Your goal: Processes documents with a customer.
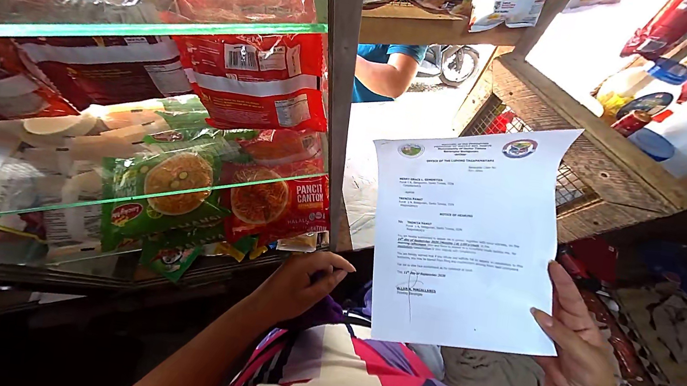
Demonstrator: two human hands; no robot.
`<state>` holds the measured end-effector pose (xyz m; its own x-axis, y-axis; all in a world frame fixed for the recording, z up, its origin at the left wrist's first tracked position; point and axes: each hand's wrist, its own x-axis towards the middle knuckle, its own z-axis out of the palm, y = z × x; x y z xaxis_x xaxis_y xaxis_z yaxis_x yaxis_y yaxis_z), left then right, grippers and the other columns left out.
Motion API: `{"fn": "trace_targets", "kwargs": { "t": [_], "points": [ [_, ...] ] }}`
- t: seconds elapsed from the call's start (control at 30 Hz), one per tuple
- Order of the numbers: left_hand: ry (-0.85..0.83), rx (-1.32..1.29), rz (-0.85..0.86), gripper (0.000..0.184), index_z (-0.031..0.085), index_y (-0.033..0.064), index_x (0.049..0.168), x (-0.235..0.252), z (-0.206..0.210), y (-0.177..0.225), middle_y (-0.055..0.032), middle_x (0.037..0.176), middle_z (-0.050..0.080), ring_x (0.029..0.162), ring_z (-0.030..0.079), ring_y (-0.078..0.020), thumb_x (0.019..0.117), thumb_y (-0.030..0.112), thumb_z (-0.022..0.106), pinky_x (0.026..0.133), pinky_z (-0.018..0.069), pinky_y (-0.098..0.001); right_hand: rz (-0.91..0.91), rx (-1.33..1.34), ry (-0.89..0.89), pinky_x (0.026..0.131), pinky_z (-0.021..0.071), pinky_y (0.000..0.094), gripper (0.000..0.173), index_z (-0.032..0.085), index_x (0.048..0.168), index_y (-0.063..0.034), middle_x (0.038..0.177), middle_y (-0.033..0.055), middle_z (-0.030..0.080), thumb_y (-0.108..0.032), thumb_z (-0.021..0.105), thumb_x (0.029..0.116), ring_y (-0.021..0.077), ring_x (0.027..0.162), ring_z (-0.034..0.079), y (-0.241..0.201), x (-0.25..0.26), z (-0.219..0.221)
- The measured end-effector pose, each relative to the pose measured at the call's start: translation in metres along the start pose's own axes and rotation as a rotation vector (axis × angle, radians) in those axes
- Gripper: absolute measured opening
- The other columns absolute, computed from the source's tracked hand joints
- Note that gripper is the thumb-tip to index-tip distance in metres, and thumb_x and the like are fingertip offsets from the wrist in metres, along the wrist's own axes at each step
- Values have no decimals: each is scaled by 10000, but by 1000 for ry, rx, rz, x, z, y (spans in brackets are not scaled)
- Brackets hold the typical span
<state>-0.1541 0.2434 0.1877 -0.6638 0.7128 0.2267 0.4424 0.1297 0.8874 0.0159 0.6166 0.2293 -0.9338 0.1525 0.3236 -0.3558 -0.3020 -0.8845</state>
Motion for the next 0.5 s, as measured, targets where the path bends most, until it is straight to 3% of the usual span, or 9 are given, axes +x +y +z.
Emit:
{"fn": "trace_targets", "kwargs": {
  "t": [0.23, 0.37, 0.5],
  "points": [
    [-2, -135, 56, 353, 633, 74, 1319, 18, 7, 11, 26, 949, 686, 807, 622, -3, 1043, 287, 572, 737, 528, -168, -23, 4, -34, 1042, 546, 317, 624, 483, 1542, -222, 1478, 12, 585, -99, 664, 958, 139, 1282, 614, -2, 1, -3],
    [-34, -164, 109, 350, 638, 37, 1276, 31, 10, 18, 5, 1099, 700, 889, 610, 5, 1055, 290, 537, 780, 510, -169, -39, 19, -25, 1042, 547, 320, 612, 491, 1537, -208, 1474, 23, 588, -98, 664, 960, 146, 1277, 620, -1, -4, -3],
    [-50, -174, 127, 325, 654, 57, 1242, 44, 10, 23, 17, 1095, 670, 846, 574, 34, 1052, 292, 533, 743, 485, -142, -46, 20, -14, 1043, 547, 326, 606, 504, 1529, -201, 1468, 29, 594, -100, 673, 956, 147, 1268, 626, -1, -7, -2]
  ]
}}
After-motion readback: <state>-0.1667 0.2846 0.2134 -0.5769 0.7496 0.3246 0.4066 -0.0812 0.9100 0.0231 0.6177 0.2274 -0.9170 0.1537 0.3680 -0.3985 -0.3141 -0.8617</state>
